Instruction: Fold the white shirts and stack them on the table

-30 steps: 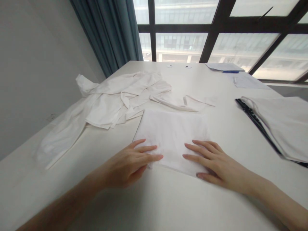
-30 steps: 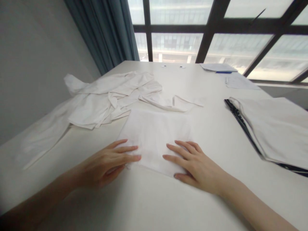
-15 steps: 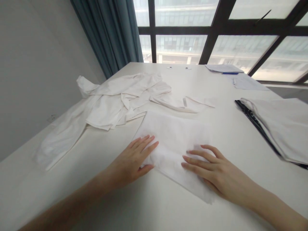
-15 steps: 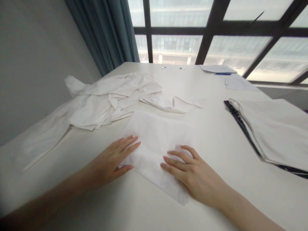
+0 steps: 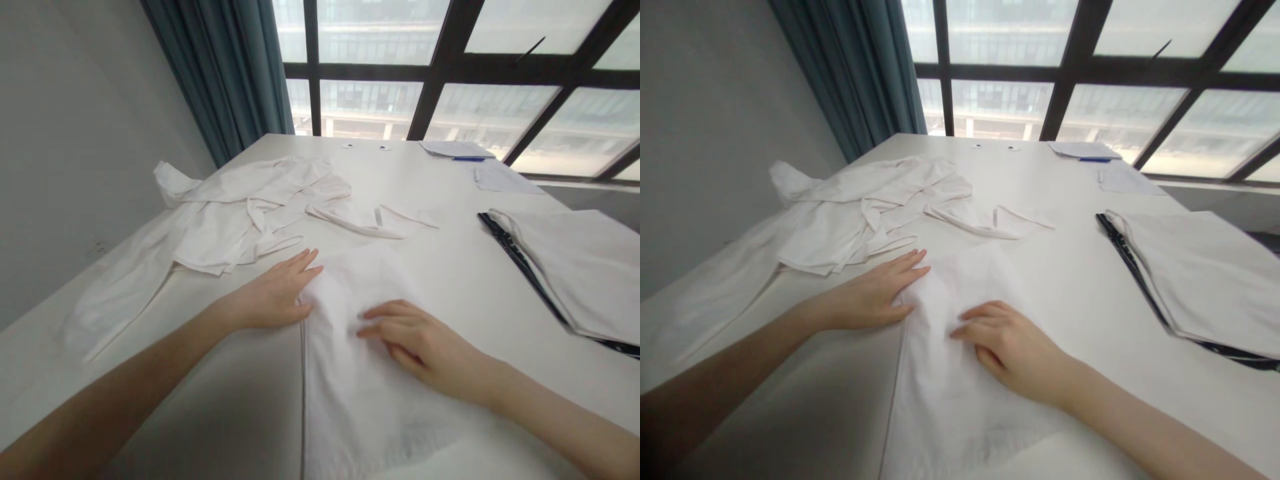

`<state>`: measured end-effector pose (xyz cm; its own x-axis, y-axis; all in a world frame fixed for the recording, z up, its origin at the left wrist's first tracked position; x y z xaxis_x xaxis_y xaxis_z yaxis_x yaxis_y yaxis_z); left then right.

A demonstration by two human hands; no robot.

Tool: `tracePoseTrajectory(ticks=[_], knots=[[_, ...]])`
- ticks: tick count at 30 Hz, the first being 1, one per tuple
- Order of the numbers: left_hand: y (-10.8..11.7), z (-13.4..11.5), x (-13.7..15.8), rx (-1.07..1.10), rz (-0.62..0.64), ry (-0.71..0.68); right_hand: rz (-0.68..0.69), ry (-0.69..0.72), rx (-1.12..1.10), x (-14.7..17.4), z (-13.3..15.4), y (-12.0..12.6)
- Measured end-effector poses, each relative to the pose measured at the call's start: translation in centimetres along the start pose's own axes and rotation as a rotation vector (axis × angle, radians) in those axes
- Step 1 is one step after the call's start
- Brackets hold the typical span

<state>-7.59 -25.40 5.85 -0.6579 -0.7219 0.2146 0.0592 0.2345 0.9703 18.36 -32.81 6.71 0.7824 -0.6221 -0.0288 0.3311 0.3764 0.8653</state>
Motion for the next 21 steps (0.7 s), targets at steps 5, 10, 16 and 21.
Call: tracePoseTrajectory(ticks=[5,10,16,21], knots=[[-2.7,-4.2,-0.9,0.003,-0.23,-0.033,-0.266,-0.205,0.243,-1.5,-3.8,-1.9],[-4.6,-4.5,-1.6,-0.077,-0.281,-0.088,-0.168,-0.273,0.371,-1.8,-4.0,-2.7],[-4.1,-2.7,-2.5,-0.062,-0.22,-0.13,-0.093,-0.354,0.481,-3.4,-6.6,-1.0],[-3.9,-1.6,-3.2,-0.066,-0.201,-0.144,-0.094,-0.471,0.449,-4.2,-8.5,-0.6]])
Point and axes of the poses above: each hand's wrist, its own x-axis away from the middle knuckle, its own y-axis out of the back of the hand, z = x × y, the point moved 1 cm from there along -x, towards the middle knuckle, and after that the axes turned 6 degrees about z, right-handed, at the moved point
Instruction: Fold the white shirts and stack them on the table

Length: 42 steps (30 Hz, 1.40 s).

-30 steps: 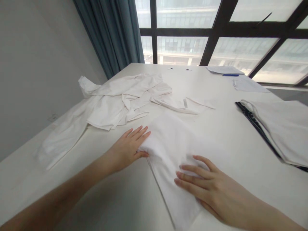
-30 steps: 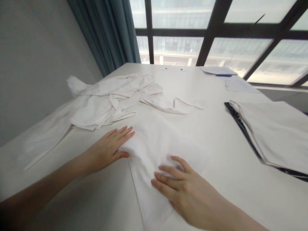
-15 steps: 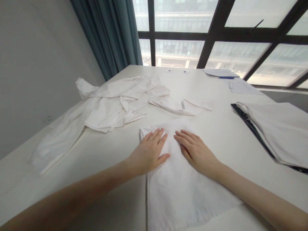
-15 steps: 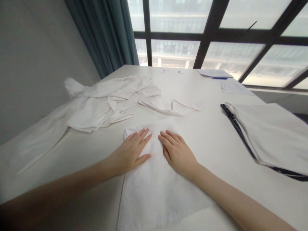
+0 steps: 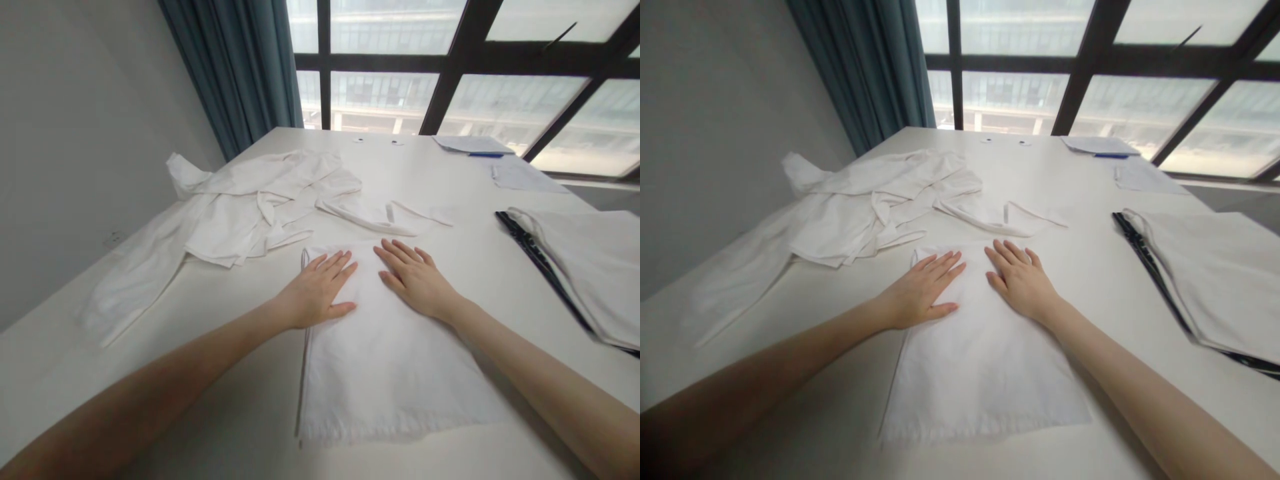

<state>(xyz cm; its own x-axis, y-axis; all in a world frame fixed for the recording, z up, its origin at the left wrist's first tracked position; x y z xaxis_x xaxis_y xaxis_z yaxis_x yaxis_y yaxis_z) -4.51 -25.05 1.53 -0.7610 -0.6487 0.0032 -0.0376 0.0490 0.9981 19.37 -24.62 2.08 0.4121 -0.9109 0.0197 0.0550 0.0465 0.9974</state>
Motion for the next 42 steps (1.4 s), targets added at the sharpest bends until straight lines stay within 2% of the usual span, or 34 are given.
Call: tracePoseTrajectory(ticks=[4,7,10,13,16,22,24,26,28,30,33,36,38,42], knots=[[0.3,0.7,-0.4,-0.02,0.032,-0.008,-0.055,-0.096,0.049,0.5,0.4,-0.4],[0.3,0.1,-0.1,-0.038,0.031,0.04,-0.094,-0.157,0.058,0.8,0.7,-0.7],[0.1,-2.0,1.5,-0.031,-0.015,0.093,-0.099,-0.171,0.058,0.8,0.6,-1.0],[0.1,-4.9,3.8,0.037,-0.033,-0.01,-0.109,-0.161,0.052,0.7,0.5,-1.2],[0.4,-6.6,6.0,0.091,-0.009,-0.099,-0.139,-0.149,0.004,0.7,0.3,-1.2],[0.7,-6.6,7.4,0.127,0.036,-0.151,-0.287,-0.064,-0.319,0.6,-0.8,-0.7],[0.8,-6.5,7.3,0.135,0.04,-0.154,-0.345,-0.112,-0.462,0.4,-1.5,-0.7],[0.9,-6.3,7.2,0.16,0.029,-0.165,-0.362,-0.224,-0.629,0.2,-2.4,-0.6],[1.2,-5.9,7.0,0.204,-0.016,-0.157,-0.341,-0.337,-0.808,0.0,-3.1,-0.5],[1.3,-5.2,6.9,0.26,-0.107,-0.092,-0.281,-0.394,-0.988,0.0,-3.5,-0.1],[1.1,-3.3,6.7,0.302,-0.281,0.105,-0.092,-0.357,-1.253,0.2,-3.3,0.8],[0.5,-1.6,6.4,0.305,-0.353,0.279,0.042,-0.323,-1.365,0.6,-2.6,1.7],[0.2,-1.0,6.3,0.331,-0.352,0.324,0.061,-0.291,-1.385,0.9,-2.0,1.9],[0.0,-0.8,6.2,0.381,-0.354,0.326,0.074,-0.178,-1.426,1.2,-0.8,1.9]])
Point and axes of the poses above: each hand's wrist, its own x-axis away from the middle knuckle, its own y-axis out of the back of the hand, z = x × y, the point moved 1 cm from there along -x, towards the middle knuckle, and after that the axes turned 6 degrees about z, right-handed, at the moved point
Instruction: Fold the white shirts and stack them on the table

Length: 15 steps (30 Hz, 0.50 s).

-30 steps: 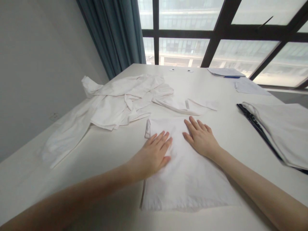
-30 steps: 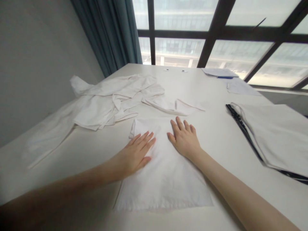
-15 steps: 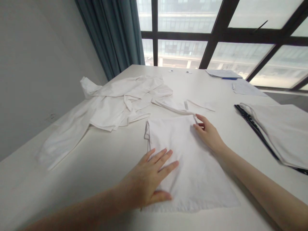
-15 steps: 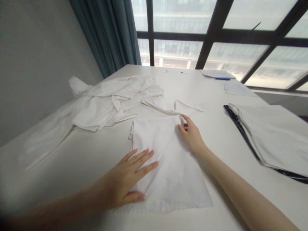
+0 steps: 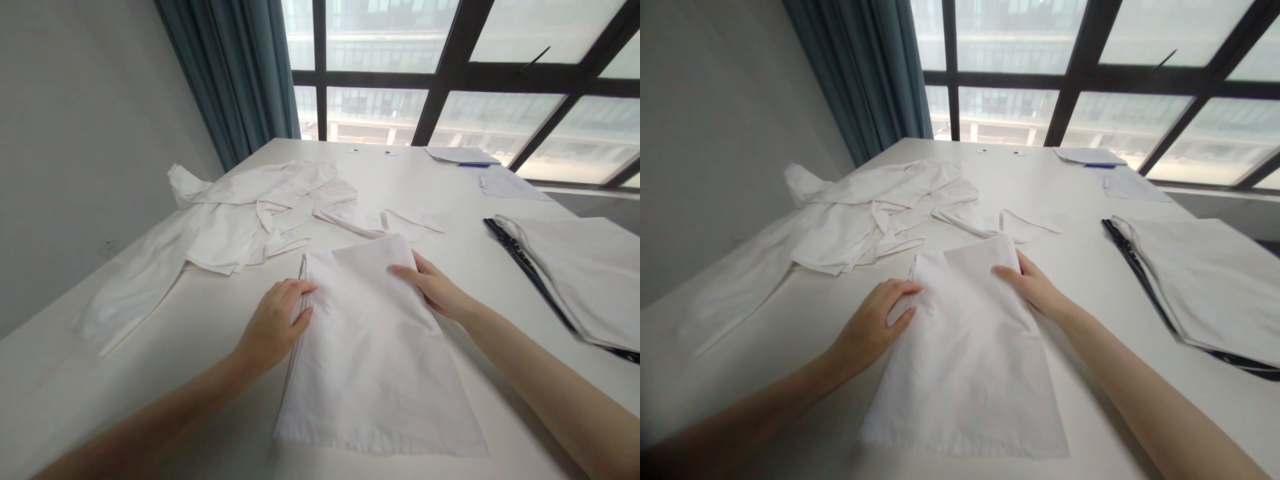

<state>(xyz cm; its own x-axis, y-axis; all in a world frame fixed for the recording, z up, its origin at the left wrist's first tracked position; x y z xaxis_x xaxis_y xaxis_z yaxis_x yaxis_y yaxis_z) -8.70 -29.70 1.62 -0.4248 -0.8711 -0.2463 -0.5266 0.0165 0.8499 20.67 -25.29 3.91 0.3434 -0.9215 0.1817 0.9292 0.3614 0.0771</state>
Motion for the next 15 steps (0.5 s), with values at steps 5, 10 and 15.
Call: tracePoseTrajectory(ticks=[5,10,15], knots=[[-0.2,0.5,-0.1,0.153,-0.128,0.073,-0.126,0.107,0.071,0.1,-0.4,-0.7],[-0.2,1.6,-0.8,0.546,-0.18,0.216,-0.174,0.232,0.046,0.5,-0.3,-0.9],[0.5,0.9,-1.6,1.033,-0.098,0.281,-0.114,0.255,-0.056,1.2,0.2,-1.2]])
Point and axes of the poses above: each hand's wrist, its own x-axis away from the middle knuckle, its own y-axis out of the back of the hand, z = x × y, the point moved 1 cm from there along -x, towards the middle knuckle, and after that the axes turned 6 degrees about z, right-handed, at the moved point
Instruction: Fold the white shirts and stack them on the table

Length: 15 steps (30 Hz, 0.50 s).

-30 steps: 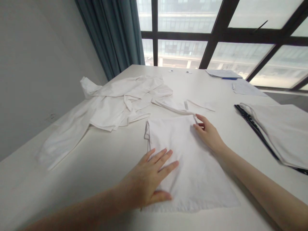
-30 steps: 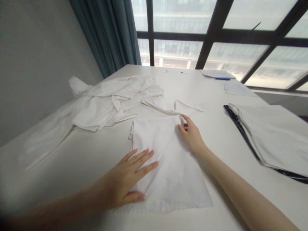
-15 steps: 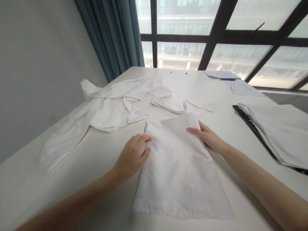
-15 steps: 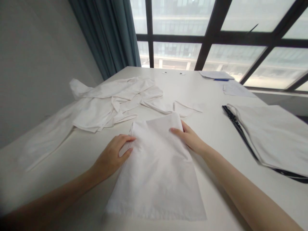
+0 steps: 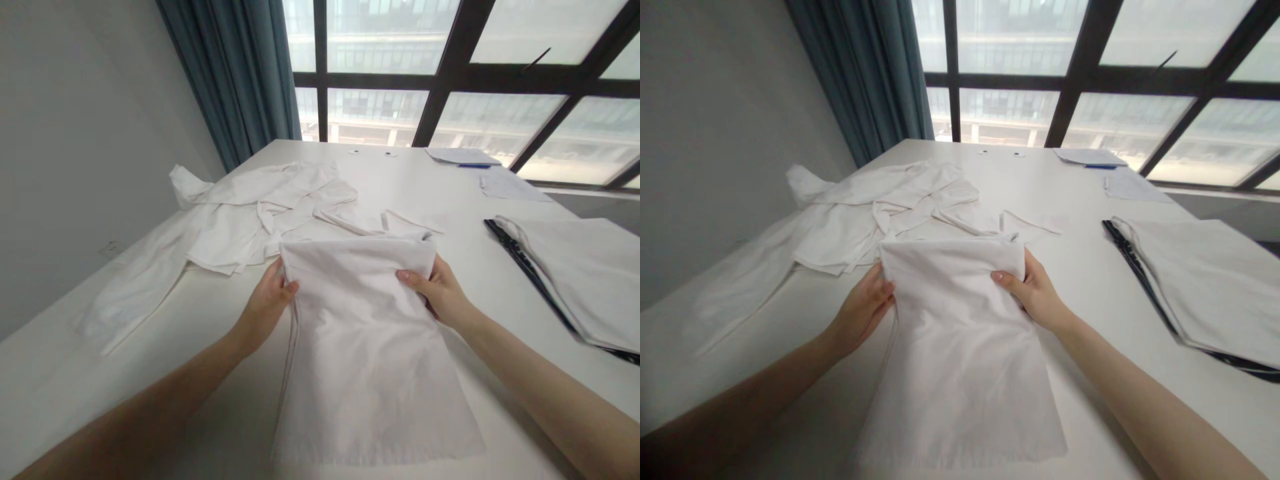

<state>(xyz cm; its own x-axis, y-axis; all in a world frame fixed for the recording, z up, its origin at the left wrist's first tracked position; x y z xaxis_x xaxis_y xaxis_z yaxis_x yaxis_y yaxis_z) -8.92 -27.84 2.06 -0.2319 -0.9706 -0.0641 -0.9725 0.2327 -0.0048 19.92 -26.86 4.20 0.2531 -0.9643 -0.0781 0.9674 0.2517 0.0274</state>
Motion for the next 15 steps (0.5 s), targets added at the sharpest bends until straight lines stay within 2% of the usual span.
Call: tracePoseTrajectory(ticks=[4,9,11,15], knots=[[0.0,0.1,0.1,0.114,-0.044,0.0,0.082,-0.076,-0.124,0.2,0.0,-0.1],[0.4,1.0,0.2,0.094,-0.09,-0.033,0.327,-0.16,-0.007,-0.1,-0.5,0.2],[0.4,1.0,0.1,0.093,-0.091,-0.033,0.298,-0.151,0.099,-0.4,-0.8,0.2],[-0.2,0.3,0.3,0.107,-0.053,0.025,0.072,0.019,0.499,-1.2,-1.0,0.4]])
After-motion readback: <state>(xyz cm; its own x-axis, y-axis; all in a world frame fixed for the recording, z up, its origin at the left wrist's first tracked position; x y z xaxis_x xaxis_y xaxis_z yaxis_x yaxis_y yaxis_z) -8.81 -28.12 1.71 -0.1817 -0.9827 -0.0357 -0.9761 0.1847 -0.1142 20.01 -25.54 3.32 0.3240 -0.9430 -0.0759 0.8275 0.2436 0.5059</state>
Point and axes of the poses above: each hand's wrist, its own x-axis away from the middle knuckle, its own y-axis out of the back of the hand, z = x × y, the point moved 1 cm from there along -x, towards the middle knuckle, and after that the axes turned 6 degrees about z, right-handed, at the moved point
